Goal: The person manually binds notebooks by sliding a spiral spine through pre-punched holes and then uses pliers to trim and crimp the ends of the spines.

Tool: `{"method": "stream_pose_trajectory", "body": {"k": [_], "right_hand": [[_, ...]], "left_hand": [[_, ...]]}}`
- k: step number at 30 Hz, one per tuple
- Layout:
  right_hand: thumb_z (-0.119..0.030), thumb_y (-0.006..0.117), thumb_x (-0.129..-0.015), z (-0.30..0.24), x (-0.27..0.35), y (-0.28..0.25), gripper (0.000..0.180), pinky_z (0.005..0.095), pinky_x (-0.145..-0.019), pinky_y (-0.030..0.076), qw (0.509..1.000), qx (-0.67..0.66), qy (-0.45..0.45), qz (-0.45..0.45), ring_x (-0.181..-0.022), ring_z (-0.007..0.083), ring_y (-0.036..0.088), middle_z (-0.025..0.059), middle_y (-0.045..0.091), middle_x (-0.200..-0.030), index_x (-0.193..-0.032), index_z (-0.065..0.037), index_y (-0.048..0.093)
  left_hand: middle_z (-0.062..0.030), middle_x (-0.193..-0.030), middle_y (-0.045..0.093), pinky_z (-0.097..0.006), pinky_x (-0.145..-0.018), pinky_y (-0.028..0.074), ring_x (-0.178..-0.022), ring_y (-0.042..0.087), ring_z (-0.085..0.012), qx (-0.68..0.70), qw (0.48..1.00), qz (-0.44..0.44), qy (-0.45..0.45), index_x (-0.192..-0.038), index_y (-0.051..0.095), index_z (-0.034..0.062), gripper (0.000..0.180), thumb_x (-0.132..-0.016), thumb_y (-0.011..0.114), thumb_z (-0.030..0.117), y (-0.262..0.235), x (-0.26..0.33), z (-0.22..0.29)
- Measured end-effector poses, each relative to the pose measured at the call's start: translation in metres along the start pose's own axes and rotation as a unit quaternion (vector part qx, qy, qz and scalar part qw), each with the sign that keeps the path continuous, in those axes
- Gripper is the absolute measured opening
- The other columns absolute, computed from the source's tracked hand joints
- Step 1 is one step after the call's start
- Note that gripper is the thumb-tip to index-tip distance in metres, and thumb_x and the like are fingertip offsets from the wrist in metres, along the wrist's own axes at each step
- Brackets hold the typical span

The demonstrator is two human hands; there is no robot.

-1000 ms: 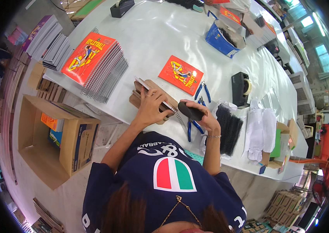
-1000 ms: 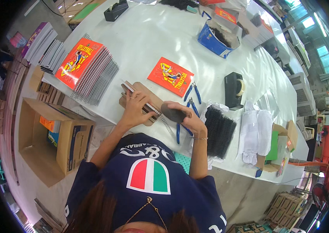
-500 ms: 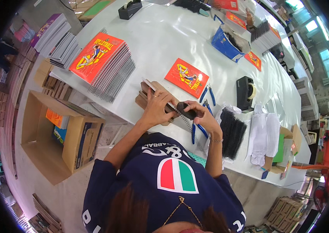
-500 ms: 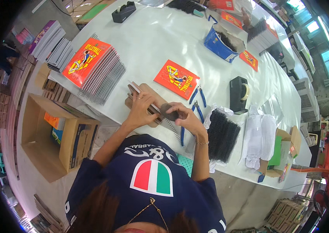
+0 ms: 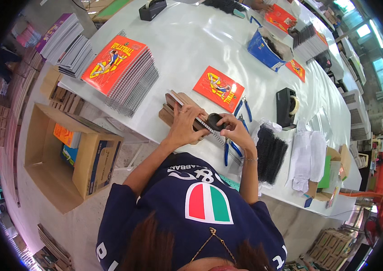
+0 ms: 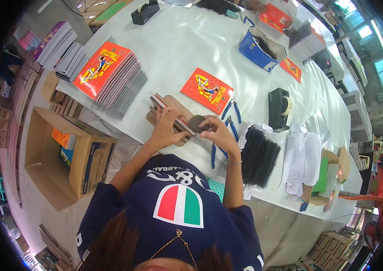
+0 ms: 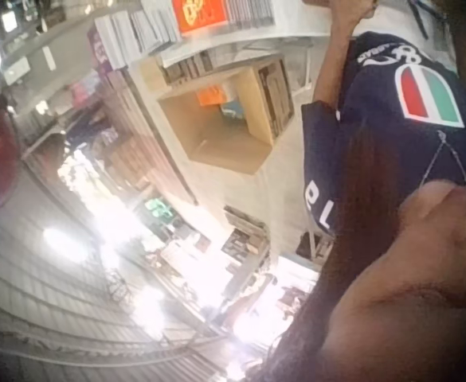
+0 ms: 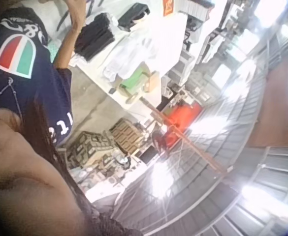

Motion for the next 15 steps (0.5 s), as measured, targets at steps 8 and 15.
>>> {"method": "stream_pose_trajectory", "body": {"k": [8,15], "right_hand": [[-0.030,0.093,-0.059,-0.038,0.016,0.028,0.049,0.0290,-0.098,0.039,0.974,-0.167,-0.080,-0.127,-0.119,0.0167,0.049,0.0112,0.042,-0.142,-0.092,-0.004,0.068],[-0.014,0.087,-0.068,-0.026,-0.008,0.021,0.030,0.0246,-0.085,0.045,0.989,-0.082,-0.034,-0.119,-0.103,0.0113,0.052,0.0099,0.041,-0.138,-0.086,-0.004,0.064]], "left_hand": [[-0.0004,-0.107,0.060,-0.067,-0.109,0.015,-0.114,0.051,-0.0251,0.004,1.000,-0.028,-0.010,-0.120,0.055,0.0144,0.070,-0.059,0.085,0.032,0.001,0.001,-0.002],[-0.0001,-0.103,0.058,-0.067,-0.108,0.016,-0.112,0.051,-0.0249,0.013,1.000,-0.003,-0.010,-0.131,0.050,0.0176,0.079,-0.062,0.085,0.031,0.001,0.002,-0.003]]}}
Point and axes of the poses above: each hand's wrist, its own x-axis away from the middle knuckle, its own y-axis out of the palm, z = x × y, the point moved 6 cm from there along -x, towards the middle knuckle
